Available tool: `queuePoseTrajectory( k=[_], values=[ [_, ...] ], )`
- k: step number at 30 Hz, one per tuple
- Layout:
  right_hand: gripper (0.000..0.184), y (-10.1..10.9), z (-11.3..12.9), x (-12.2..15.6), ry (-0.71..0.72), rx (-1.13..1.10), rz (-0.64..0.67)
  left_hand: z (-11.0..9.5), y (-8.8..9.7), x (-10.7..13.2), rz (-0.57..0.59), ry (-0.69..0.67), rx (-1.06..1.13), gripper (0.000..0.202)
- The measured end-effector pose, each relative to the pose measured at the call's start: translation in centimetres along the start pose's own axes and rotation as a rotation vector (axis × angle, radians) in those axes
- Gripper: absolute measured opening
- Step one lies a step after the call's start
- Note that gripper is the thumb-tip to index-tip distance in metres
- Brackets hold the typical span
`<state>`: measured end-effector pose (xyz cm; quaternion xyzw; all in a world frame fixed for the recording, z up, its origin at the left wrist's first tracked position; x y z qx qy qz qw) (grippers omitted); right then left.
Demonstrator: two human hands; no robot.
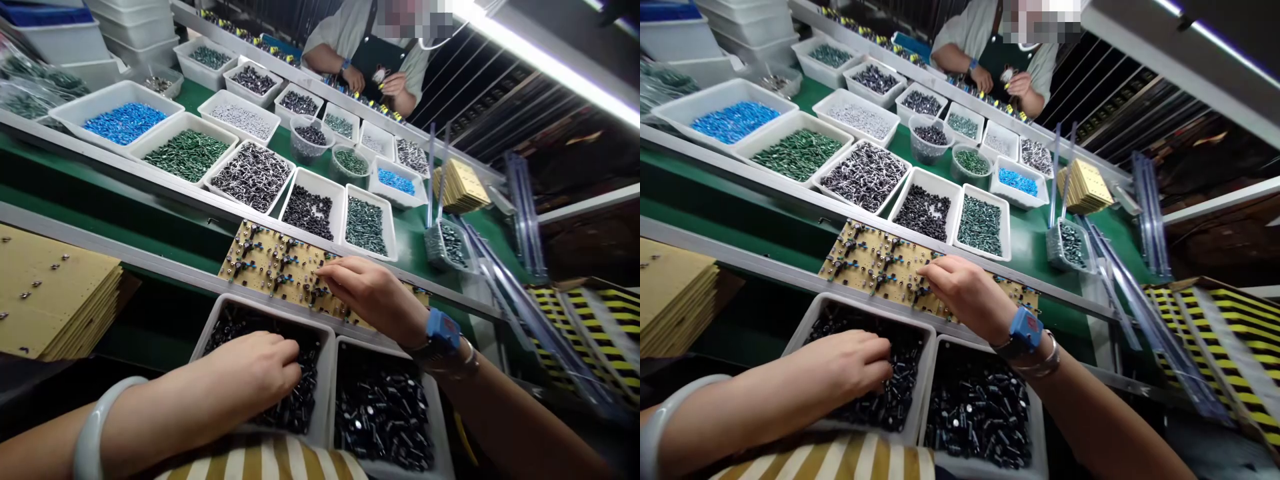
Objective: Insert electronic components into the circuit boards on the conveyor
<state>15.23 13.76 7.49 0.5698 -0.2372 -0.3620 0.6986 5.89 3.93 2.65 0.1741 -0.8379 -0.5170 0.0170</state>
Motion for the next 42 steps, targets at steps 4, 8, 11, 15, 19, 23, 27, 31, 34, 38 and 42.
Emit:
queuePoseTrajectory(
  k=[4,8,11,15,19,23,27,31,34,38,42],
  values=[
    [0.019,-0.6,0.1,-0.1,-0.027,0.082,0.037,1.8,2.7,0.3,-0.193,0.078,0.239,0.023],
    [0.014,1.1,0.1,0.9,-0.083,0.064,-0.079,3.5,5.4,0.9,-0.390,0.118,0.340,0.023],
    [0.014,1.7,-0.5,3.4,-0.176,0.042,-0.050,4.9,7.4,1.7,-0.512,0.153,0.377,0.011],
    [0.012,-1.0,-0.1,8.4,-0.224,0.051,0.243,6.5,8.7,1.6,-0.523,0.210,0.395,0.020],
    [0.030,-2.2,1.3,11.9,-0.224,0.111,0.205,7.5,8.8,0.4,-0.504,0.260,0.462,0.024],
    [0.049,-3.1,2.4,13.1,-0.217,0.032,0.071,8.1,8.5,-0.9,-0.510,0.306,0.548,0.023],
    [0.037,-4.9,2.9,13.3,-0.213,-0.100,0.093,8.1,8.3,-2.0,-0.493,0.312,0.593,0.028],
    [0.026,-6.4,3.7,13.2,-0.149,-0.024,0.167,8.1,8.7,-2.9,-0.492,0.299,0.469,0.022],
    [0.025,-7.4,4.0,13.2,-0.128,-0.012,0.242,8.2,9.4,-3.4,-0.517,0.287,0.310,0.017],
    [0.028,-7.7,4.3,13.4,-0.103,0.002,0.223,9.1,9.9,-3.9,-0.518,0.302,0.187,0.009],
    [0.018,-7.3,3.5,13.7,-0.165,-0.076,0.176,9.6,10.1,-4.6,-0.468,0.327,0.017,0.009]
  ],
)
Point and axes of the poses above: each hand's wrist, its own x-axis away from the middle knuckle, its own y-axis out of the back of the hand, z = x × y, the point moved 10 cm from there along -x, towards the middle knuckle, and after that the axes turned 4 degrees about -y, right-handed, at the moved point
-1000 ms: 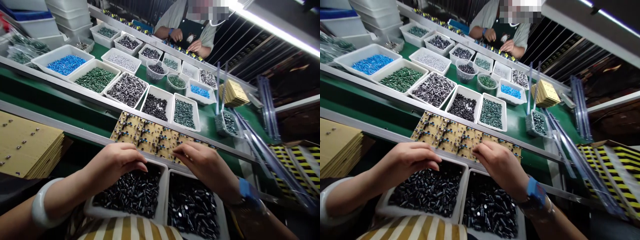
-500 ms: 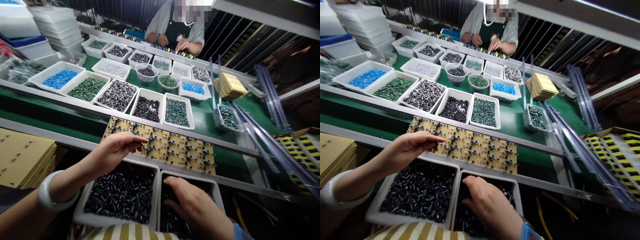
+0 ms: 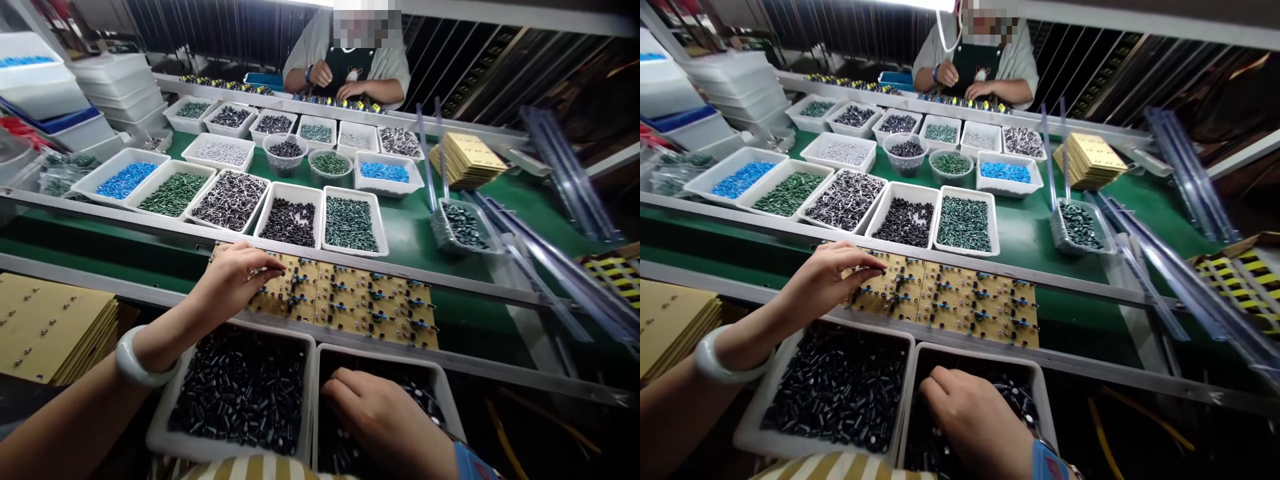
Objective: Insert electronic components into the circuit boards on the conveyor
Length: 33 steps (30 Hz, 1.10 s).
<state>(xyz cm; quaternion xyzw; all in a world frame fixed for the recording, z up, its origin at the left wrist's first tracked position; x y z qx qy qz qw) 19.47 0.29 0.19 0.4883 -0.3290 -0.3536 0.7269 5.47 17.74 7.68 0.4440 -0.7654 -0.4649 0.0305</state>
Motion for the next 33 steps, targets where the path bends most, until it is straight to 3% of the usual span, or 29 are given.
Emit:
queuePoseTrajectory(
  k=[5,10,15,19,27,33],
  values=[
    [0.021,2.5,-0.5,0.0,-0.036,-0.168,-0.173,-0.1,-0.5,-1.0,0.021,0.010,-0.214,0.008],
    [0.021,3.8,-1.1,0.0,-0.080,-0.260,-0.285,-0.1,-1.6,-1.5,0.094,0.001,-0.287,0.012],
    [0.015,3.8,-1.6,0.0,-0.084,-0.380,-0.295,0.0,-2.2,-1.4,0.119,-0.027,-0.332,0.014],
    [0.021,4.3,-1.3,-0.1,-0.039,-0.378,-0.310,-0.1,-2.3,-1.3,0.103,-0.045,-0.331,0.015],
    [0.007,4.7,-1.1,0.0,-0.014,-0.425,-0.328,-0.4,-2.3,-1.1,0.089,-0.063,-0.367,0.016],
    [0.007,4.8,-1.3,0.1,-0.042,-0.432,-0.324,-0.6,-2.2,-1.0,0.058,-0.079,-0.422,0.019]
  ],
)
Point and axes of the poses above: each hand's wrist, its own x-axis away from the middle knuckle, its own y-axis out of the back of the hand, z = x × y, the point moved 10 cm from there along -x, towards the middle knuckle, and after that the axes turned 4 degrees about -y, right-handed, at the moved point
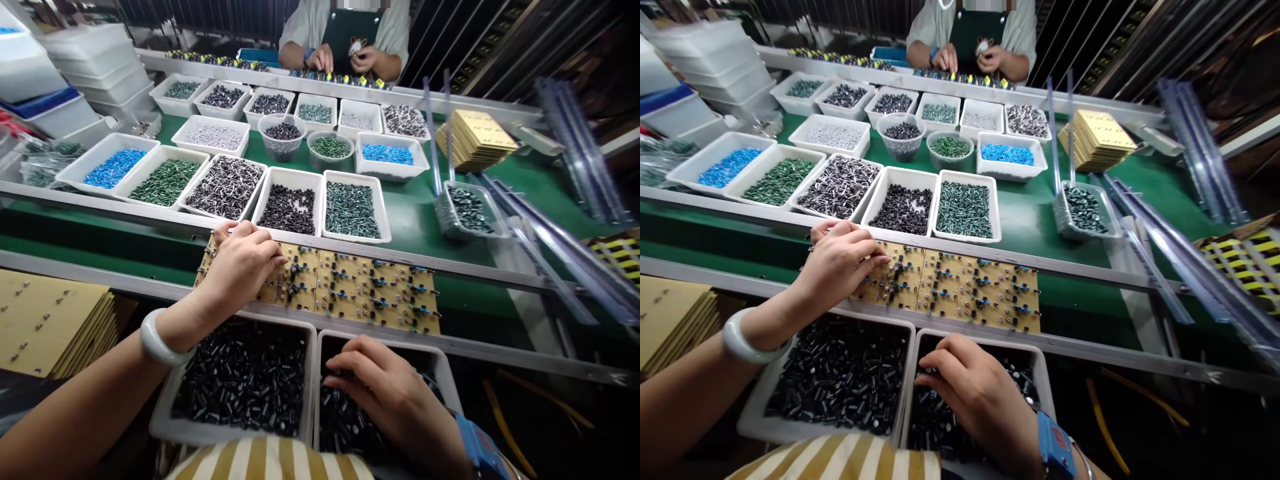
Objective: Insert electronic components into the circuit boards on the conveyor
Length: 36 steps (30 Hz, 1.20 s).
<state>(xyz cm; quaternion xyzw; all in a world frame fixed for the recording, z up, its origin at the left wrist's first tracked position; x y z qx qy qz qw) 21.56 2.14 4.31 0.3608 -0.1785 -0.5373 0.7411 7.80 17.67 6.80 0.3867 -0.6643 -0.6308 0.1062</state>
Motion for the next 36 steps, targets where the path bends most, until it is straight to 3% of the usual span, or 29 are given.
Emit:
queuePoseTrajectory(
  k=[8,12,18,20,23,25,29,36],
  values=[
    [0.007,0.0,0.0,-0.2,-0.021,0.017,0.010,-0.5,0.3,0.2,-0.029,-0.013,-0.044,0.020],
    [0.008,1.6,0.1,-1.0,-0.049,-0.021,-0.042,-1.6,0.8,0.3,-0.078,-0.057,-0.086,0.026],
    [0.020,3.8,-3.3,-4.4,-0.348,-0.353,-0.074,-2.8,3.0,2.0,-0.113,-0.050,0.007,0.015],
    [0.025,4.1,-4.6,-5.5,-0.414,-0.476,-0.097,-4.2,2.7,3.6,-0.058,-0.101,0.108,0.015],
    [0.029,4.1,-5.7,-7.0,-0.429,-0.506,-0.110,-8.1,-0.2,7.3,0.175,-0.332,0.234,0.033],
    [0.030,4.0,-5.9,-7.9,-0.420,-0.485,-0.108,-9.9,-2.3,10.1,0.289,-0.445,0.218,0.037],
    [0.027,3.8,-4.9,-9.9,-0.323,-0.350,-0.101,-10.7,-4.7,12.7,0.394,-0.442,0.218,0.024],
    [0.015,3.7,-0.6,-14.3,0.108,0.172,-0.119,-11.1,-3.8,12.6,0.341,-0.465,0.281,0.015]
  ],
)
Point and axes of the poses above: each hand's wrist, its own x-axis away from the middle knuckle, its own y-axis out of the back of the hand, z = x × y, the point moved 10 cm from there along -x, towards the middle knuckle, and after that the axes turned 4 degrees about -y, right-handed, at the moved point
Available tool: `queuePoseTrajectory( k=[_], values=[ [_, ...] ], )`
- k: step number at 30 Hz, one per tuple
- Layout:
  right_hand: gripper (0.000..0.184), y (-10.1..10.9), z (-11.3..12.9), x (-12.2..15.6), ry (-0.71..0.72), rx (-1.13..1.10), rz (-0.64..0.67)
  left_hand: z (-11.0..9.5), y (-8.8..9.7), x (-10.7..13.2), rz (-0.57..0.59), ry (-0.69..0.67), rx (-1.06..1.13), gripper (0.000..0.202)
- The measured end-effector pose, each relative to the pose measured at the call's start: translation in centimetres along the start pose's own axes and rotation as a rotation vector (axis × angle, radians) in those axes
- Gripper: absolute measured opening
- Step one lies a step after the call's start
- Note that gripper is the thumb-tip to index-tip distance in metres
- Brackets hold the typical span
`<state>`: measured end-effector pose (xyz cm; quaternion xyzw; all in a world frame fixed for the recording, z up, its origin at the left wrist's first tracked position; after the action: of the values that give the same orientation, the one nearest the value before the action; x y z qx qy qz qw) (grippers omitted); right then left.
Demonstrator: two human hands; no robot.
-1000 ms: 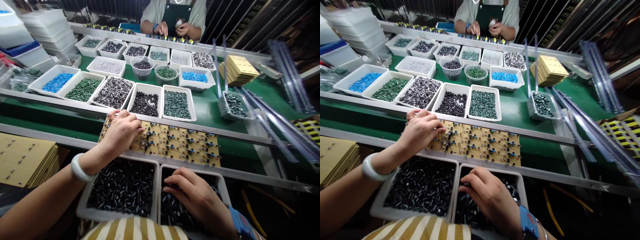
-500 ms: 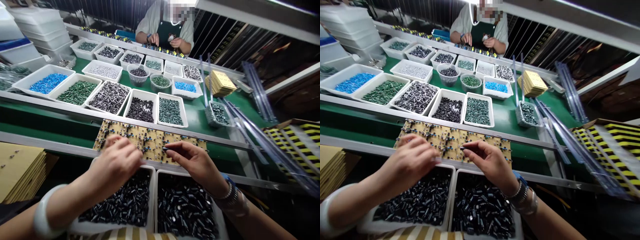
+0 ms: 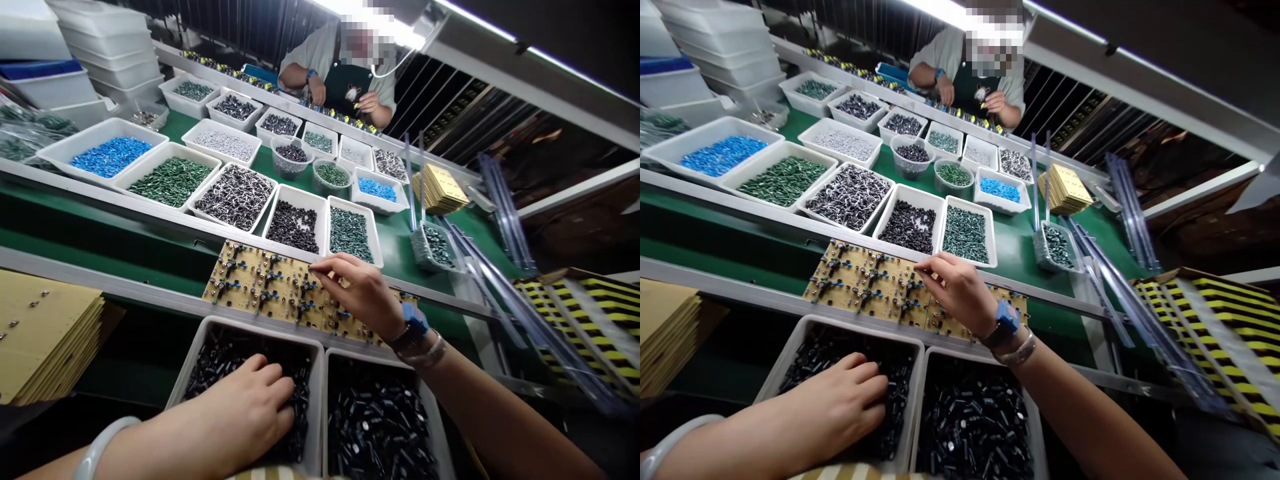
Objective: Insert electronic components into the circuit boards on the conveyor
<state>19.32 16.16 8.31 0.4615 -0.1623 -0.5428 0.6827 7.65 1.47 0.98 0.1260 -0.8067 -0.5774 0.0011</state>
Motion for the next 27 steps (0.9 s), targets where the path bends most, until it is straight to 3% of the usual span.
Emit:
queuePoseTrajectory(
  k=[3,8,15,20,22,24,27],
  values=[
    [0.017,-0.9,0.6,-0.9,0.078,0.096,0.080,0.0,0.6,0.4,0.009,0.002,0.034,0.009],
    [0.021,-1.9,1.4,-1.6,0.150,0.243,0.253,1.4,1.9,1.1,0.011,0.110,0.159,0.017],
    [0.020,-3.2,2.0,-2.4,0.206,0.415,0.443,5.0,5.1,1.6,-0.276,0.218,0.323,0.011],
    [0.017,-2.2,2.4,-2.6,0.155,0.428,0.357,8.1,8.7,2.5,-0.497,0.315,0.413,0.006],
    [0.015,-0.6,2.6,-1.6,0.115,0.389,0.269,9.5,9.9,3.5,-0.604,0.391,0.444,0.005],
    [0.013,0.3,2.8,0.6,0.070,0.328,0.268,10.9,10.5,4.5,-0.690,0.454,0.485,0.003],
    [0.013,-2.2,3.0,6.7,0.042,0.252,0.569,12.4,10.4,5.2,-0.728,0.509,0.541,0.010]
  ],
)
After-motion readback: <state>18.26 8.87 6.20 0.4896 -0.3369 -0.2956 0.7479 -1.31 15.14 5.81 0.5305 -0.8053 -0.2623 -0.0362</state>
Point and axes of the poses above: each hand's wrist, its own x-axis away from the middle knuckle, its own y-axis out of the back of the hand, z = x × y, the point moved 10 cm from there along -x, towards the middle knuckle, and after that the axes turned 4 degrees about -y, right-handed, at the moved point
